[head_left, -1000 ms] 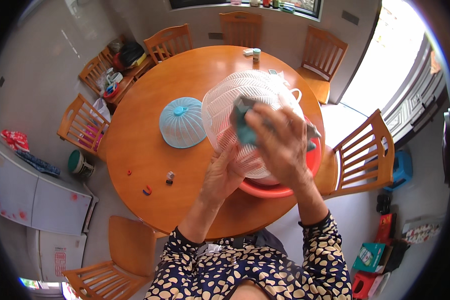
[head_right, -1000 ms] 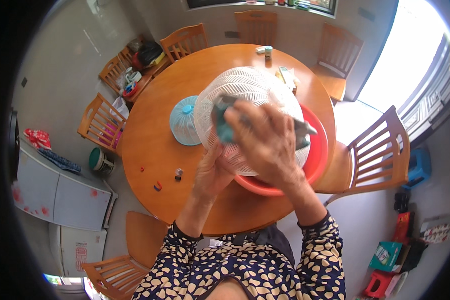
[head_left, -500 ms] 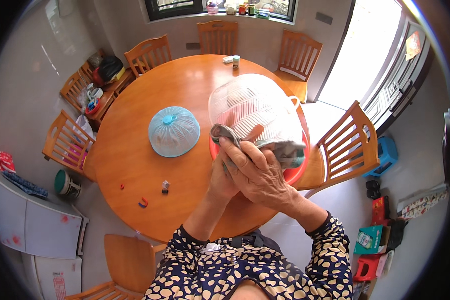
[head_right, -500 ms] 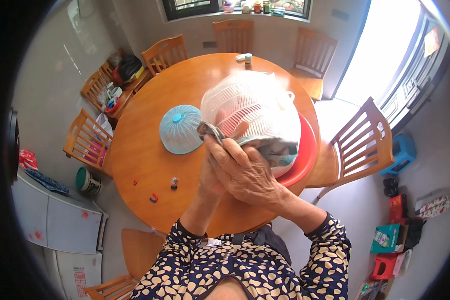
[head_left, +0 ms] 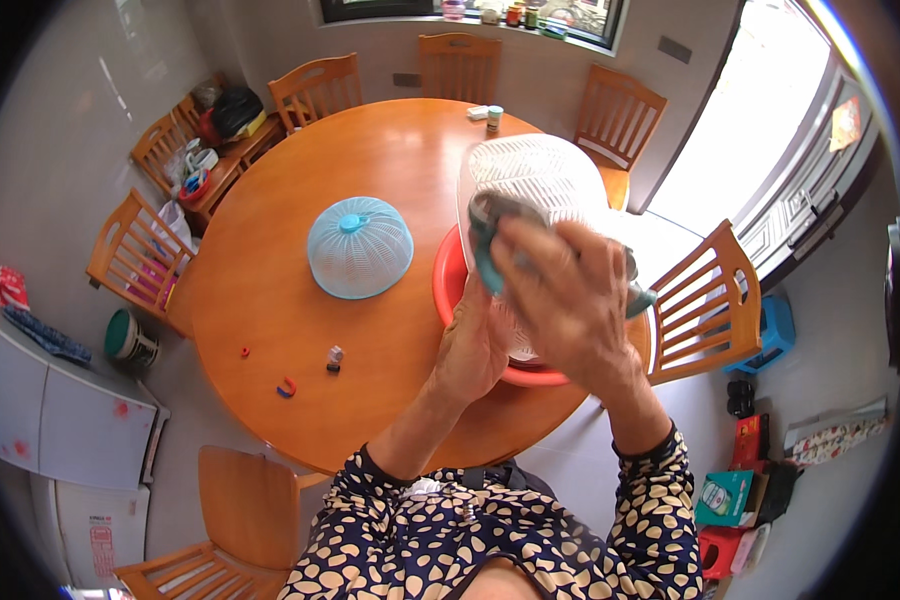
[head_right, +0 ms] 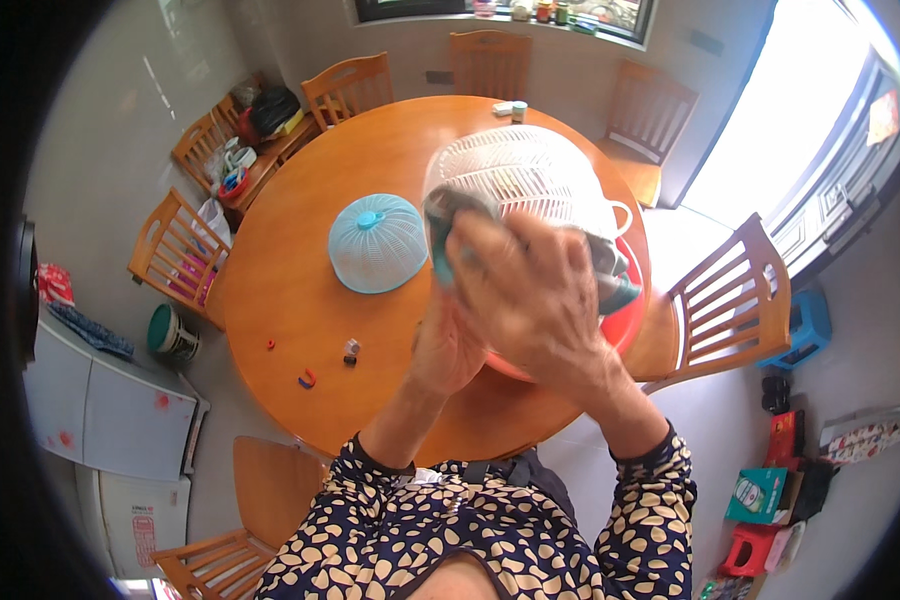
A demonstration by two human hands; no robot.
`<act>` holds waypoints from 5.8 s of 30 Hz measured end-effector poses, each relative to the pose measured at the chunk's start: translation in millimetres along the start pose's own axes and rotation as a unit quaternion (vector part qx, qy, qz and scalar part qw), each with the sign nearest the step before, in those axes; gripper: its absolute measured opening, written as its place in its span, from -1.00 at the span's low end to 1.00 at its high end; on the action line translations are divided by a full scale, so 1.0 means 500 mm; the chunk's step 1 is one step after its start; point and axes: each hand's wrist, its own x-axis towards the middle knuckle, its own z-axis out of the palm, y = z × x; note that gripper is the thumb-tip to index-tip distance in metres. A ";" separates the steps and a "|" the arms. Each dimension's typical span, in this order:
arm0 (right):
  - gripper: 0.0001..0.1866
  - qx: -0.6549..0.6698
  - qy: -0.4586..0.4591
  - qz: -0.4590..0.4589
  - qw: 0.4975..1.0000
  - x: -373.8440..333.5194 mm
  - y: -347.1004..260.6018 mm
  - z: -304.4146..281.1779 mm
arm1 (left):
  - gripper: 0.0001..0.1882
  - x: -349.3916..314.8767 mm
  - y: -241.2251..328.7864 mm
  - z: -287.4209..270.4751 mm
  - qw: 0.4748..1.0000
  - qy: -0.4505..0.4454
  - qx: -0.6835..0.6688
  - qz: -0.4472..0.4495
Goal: The person retrieves a light blue plastic basket and a red basin from a kitchen cabinet. They then wipe the table surface with a cloth. The person proceeds to wipe the light blue basket and a white plastic basket with the cloth, cleaning them thoroughly. Finally, they use a tissue to wipe the white basket.
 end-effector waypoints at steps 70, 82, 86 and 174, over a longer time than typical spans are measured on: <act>-0.63 0.446 -0.019 0.226 0.866 -0.126 -0.315 0.303 | -0.29 -0.367 0.169 -0.236 0.955 0.278 0.045 -0.090; -0.43 0.446 -0.091 0.297 0.840 -0.280 -0.363 0.342 | -0.35 -0.369 0.190 -0.259 0.964 0.248 -0.101 -0.008; -0.38 0.464 -0.084 0.334 0.816 -0.257 -0.390 0.231 | -0.38 -0.356 0.189 -0.248 0.969 0.235 -0.079 -0.016; -0.64 0.433 0.001 0.051 0.900 -0.150 -0.347 0.280 | -0.27 -0.393 0.171 -0.249 0.966 0.255 0.000 -0.043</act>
